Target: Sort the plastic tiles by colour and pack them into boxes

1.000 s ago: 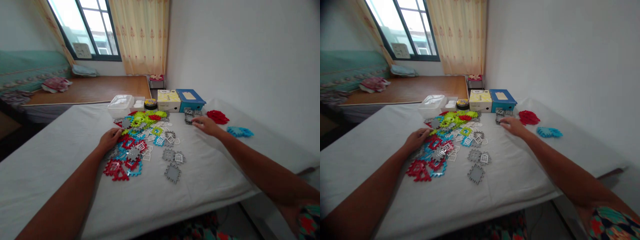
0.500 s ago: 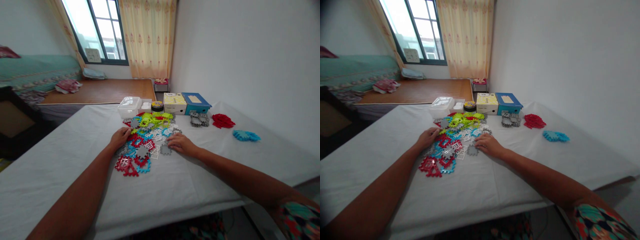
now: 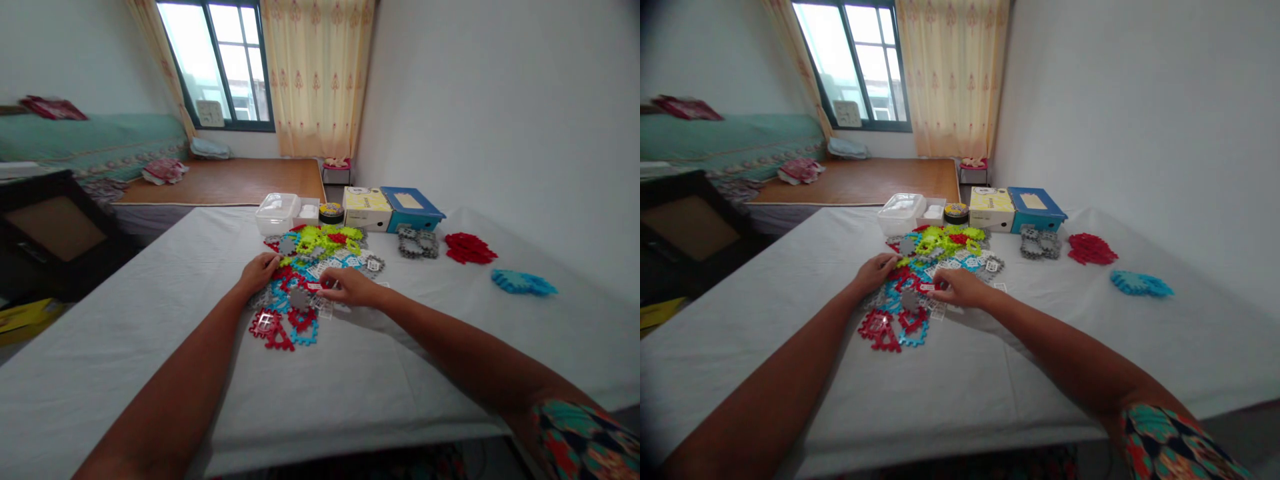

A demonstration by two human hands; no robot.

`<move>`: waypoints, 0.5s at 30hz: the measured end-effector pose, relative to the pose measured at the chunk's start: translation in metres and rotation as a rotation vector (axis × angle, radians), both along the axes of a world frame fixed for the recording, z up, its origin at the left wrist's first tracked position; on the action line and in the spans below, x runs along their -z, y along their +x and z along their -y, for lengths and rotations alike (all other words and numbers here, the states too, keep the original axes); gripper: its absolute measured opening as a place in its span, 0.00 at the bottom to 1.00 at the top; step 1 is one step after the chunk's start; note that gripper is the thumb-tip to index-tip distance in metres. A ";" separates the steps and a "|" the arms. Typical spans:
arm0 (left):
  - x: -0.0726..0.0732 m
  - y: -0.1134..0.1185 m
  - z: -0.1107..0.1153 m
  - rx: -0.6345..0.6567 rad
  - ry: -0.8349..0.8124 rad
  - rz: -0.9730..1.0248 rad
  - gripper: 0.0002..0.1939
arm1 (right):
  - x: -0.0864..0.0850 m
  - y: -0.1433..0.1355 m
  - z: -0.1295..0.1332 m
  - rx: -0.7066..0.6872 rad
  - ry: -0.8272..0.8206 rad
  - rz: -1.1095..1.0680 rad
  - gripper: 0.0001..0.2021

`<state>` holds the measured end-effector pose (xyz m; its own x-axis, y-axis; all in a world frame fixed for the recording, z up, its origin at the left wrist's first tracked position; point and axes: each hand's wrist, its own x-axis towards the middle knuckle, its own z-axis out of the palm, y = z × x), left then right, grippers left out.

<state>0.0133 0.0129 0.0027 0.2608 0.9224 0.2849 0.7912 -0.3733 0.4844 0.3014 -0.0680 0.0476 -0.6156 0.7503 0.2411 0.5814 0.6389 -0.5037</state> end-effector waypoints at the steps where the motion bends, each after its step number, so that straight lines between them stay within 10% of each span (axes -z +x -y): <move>1: 0.000 0.000 0.000 0.000 0.002 -0.001 0.27 | -0.003 0.004 0.000 0.038 -0.016 0.001 0.13; 15: -0.008 0.001 0.003 -0.015 -0.015 0.012 0.28 | 0.008 0.071 -0.017 0.223 -0.434 -0.369 0.14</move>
